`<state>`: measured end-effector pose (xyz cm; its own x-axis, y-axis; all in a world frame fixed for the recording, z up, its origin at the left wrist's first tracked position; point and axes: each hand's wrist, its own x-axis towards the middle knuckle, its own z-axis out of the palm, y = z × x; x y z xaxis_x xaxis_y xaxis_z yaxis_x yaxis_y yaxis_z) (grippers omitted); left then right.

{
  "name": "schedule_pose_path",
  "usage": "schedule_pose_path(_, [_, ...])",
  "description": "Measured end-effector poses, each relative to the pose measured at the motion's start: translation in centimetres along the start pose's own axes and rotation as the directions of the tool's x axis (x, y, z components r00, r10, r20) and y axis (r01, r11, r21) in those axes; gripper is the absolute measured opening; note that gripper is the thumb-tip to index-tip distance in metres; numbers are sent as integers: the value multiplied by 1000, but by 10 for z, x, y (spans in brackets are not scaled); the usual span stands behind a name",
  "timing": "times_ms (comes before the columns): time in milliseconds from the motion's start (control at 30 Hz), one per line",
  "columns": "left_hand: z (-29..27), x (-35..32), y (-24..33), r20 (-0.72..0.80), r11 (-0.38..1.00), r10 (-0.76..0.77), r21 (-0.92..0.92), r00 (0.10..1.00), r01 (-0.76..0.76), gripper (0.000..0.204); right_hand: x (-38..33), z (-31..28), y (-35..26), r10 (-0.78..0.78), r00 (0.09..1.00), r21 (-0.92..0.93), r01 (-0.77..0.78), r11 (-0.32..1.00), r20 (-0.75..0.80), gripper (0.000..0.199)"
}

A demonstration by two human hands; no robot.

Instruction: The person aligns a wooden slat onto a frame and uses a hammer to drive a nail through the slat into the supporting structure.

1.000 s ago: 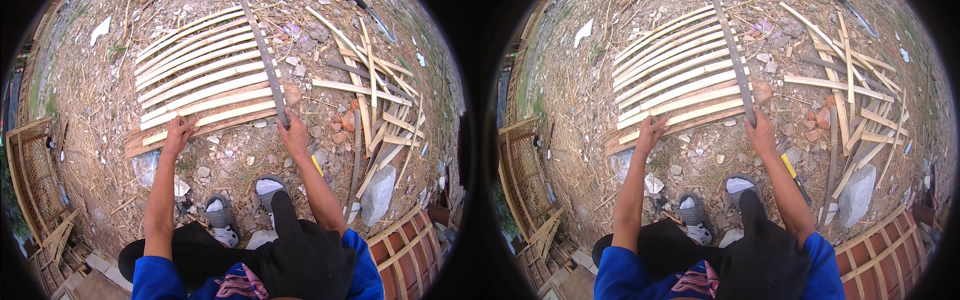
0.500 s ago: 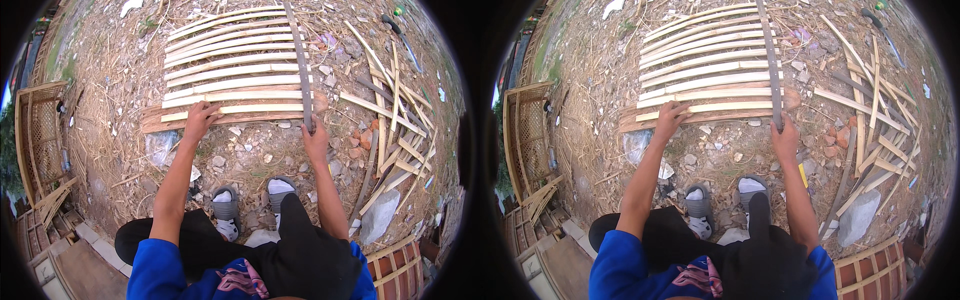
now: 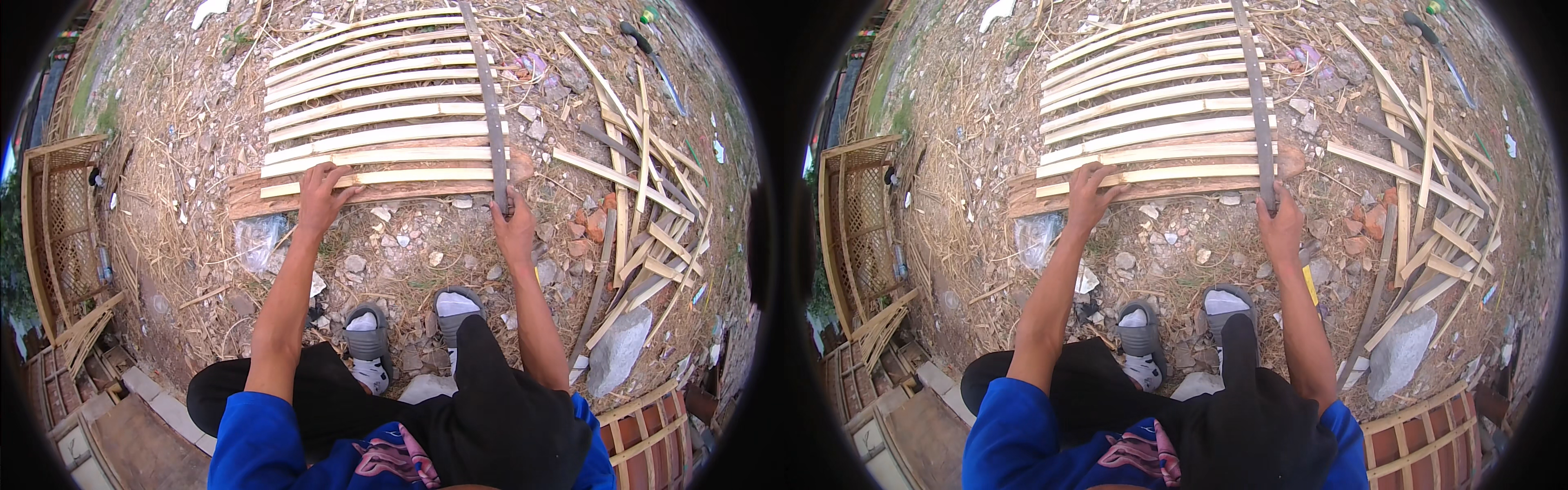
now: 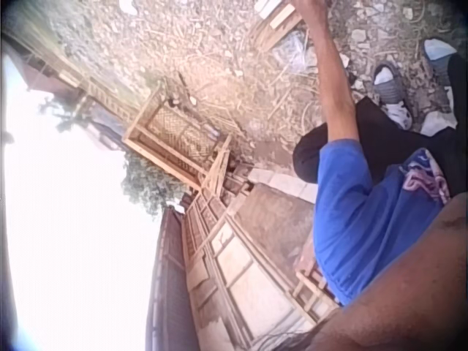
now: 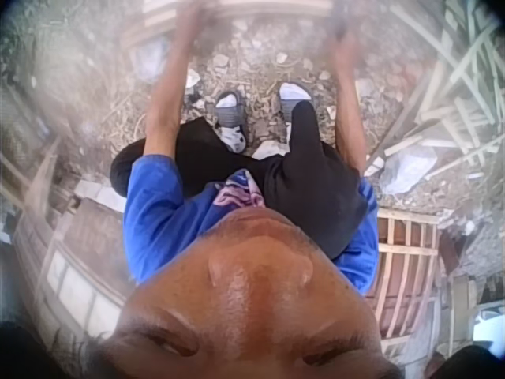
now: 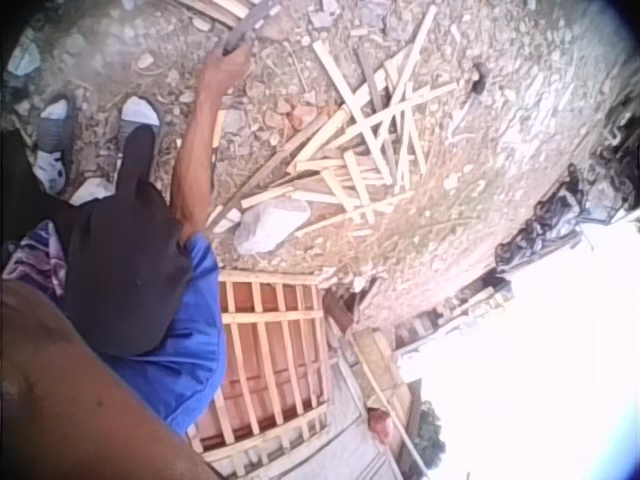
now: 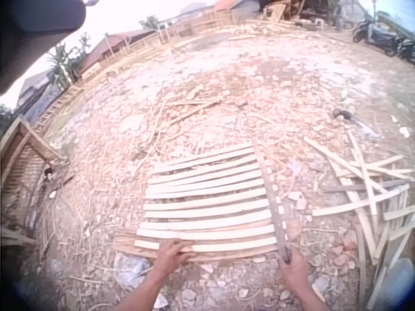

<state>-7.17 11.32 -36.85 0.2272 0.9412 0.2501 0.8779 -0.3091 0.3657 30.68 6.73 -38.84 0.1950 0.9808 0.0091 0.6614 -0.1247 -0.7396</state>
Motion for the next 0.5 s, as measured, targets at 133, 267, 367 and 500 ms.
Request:
schedule_pose_path(133, [-3, 2, -2, -57, 975, -39, 218, 998, 51, 48, 0, -2, 1, -19, 1000, 11, 19, 1000, -6, 43])
schedule_pose_path(267, [-5, 1, -5, 33, 974, -114, 201, 993, 105, 47, -1, -2, -1, -10, 1000, 2, 10, 1000, -3, 43])
schedule_pose_path(367, [-4, 1, -4, 20, 972, -116, 208, 993, 109, 45, 0, -2, -1, -49, 998, 5, 49, 999, -29, 43])
schedule_pose_path(500, [-1, 1, -3, 5, 970, -124, 210, 992, 121, 45, 0, 0, 3, -53, 998, 4, 53, 999, -38, 43])
